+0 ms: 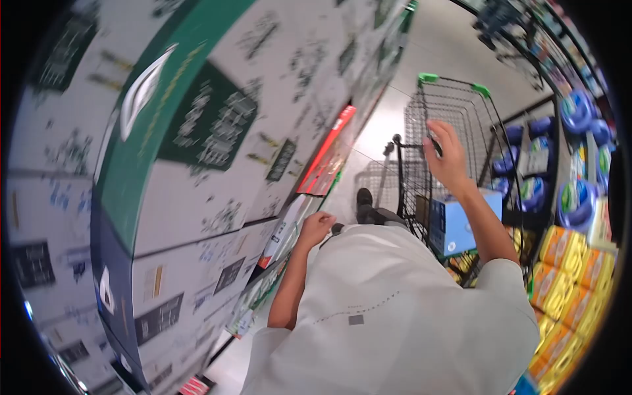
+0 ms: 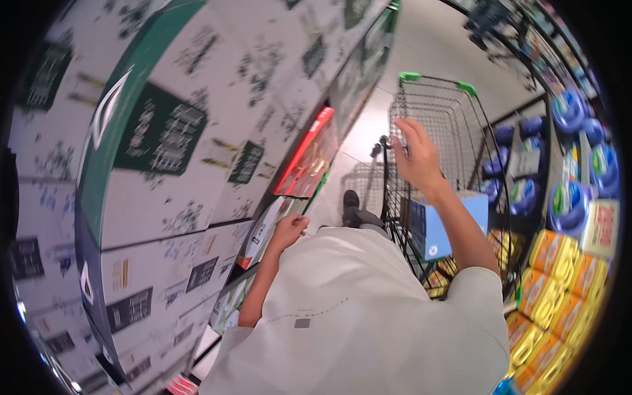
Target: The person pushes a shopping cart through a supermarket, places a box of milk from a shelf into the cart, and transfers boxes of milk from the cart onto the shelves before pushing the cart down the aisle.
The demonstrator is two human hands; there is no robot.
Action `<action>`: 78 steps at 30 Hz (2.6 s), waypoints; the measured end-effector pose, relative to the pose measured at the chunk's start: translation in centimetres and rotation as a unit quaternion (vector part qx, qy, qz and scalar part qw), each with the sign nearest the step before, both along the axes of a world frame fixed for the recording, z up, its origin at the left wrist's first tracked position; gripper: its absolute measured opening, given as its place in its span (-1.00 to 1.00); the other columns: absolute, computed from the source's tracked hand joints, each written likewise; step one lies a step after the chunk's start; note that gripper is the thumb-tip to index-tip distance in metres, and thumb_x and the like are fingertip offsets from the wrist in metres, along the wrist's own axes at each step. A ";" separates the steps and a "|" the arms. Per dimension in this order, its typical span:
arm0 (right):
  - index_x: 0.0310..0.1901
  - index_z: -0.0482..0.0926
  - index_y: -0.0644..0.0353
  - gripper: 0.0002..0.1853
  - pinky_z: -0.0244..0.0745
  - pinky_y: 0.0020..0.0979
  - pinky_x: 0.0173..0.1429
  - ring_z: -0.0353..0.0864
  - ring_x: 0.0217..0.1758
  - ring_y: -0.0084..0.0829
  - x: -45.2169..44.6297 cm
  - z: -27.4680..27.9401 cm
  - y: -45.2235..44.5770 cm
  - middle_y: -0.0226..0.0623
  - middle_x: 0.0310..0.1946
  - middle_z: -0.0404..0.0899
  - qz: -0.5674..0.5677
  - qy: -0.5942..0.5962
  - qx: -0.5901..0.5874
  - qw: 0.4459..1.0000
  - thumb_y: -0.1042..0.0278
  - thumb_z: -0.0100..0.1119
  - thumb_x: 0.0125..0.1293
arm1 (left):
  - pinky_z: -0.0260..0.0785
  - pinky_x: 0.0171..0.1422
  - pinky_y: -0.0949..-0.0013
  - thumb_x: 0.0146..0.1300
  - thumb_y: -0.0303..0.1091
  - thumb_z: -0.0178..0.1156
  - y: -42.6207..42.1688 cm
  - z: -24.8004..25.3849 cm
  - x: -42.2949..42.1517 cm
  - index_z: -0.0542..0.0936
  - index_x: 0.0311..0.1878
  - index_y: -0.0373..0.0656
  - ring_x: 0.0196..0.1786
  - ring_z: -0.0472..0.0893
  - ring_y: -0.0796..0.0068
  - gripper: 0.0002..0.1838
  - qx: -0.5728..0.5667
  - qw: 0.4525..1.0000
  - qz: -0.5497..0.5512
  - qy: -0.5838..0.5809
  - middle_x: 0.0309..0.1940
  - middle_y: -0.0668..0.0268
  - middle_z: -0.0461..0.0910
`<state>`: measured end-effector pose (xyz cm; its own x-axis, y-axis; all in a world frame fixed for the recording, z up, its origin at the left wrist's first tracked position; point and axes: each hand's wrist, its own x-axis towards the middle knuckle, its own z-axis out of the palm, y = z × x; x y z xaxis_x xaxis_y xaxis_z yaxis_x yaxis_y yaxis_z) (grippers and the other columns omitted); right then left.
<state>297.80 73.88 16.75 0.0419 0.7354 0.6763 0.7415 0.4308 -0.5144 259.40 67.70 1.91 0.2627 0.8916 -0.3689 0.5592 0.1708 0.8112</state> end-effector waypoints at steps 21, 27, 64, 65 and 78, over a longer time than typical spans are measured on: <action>-0.23 0.62 0.34 -0.75 0.31 -0.18 0.28 0.56 -0.08 -0.06 8.9 -10.7 -45.4 -0.07 -0.24 0.62 -0.546 -0.069 -0.365 0.751 0.29 0.16 0.25 | 0.52 -0.47 0.37 0.31 -0.25 0.20 8.7 -6.3 6.7 0.56 -0.26 -0.35 -0.52 0.62 0.43 -0.72 -0.145 0.981 -0.127 0.030 -0.48 0.17 0.61; -0.43 0.66 0.33 -0.72 0.13 -0.19 0.46 0.61 -0.32 -0.11 5.3 -9.4 -43.5 -0.14 -0.50 0.64 -0.579 0.037 -0.285 0.763 0.24 0.16 0.21 | 0.51 -0.46 0.38 0.27 -0.23 0.22 4.2 -9.0 3.4 0.59 -0.22 -0.37 -0.52 0.63 0.44 -0.69 -0.104 0.977 -0.184 0.019 -0.49 0.16 0.63; -0.07 0.63 0.09 -0.48 0.46 -0.09 0.08 0.61 0.03 -0.10 4.0 -3.7 -29.5 -0.14 -0.08 0.65 -0.270 0.031 -0.506 0.819 -0.17 -0.02 0.22 | 0.08 0.45 -0.04 0.16 0.46 -0.06 -1.3 12.6 15.8 0.20 0.45 -0.07 0.47 0.21 0.17 -0.04 0.235 0.858 -0.252 0.381 0.44 0.13 0.19; -0.07 0.62 0.10 -0.48 0.47 -0.11 0.08 0.61 0.04 -0.11 4.3 -3.3 -29.3 -0.15 -0.07 0.65 -0.269 0.025 -0.521 0.810 -0.16 -0.01 0.20 | 0.08 0.45 -0.04 0.16 0.46 -0.06 -1.0 12.4 15.9 0.20 0.45 -0.07 0.47 0.21 0.17 -0.04 0.233 0.856 -0.256 0.385 0.44 0.13 0.19; 0.02 0.60 0.14 -0.46 0.45 -0.17 0.15 0.59 0.09 -0.15 12.3 -4.3 -25.1 -0.16 0.02 0.61 -0.254 0.046 -0.564 0.784 -0.13 0.09 0.17 | -0.37 0.56 -0.14 0.12 0.15 0.21 7.5 6.2 24.0 0.23 0.40 -0.06 0.52 0.06 0.17 -0.16 0.284 0.788 -0.366 0.405 0.39 0.04 0.23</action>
<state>310.11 48.77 12.44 0.5339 0.7364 -0.4156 0.6080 -0.6759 -0.4164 283.44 75.16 8.15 0.6668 0.6927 -0.2750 0.7134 -0.7000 -0.0336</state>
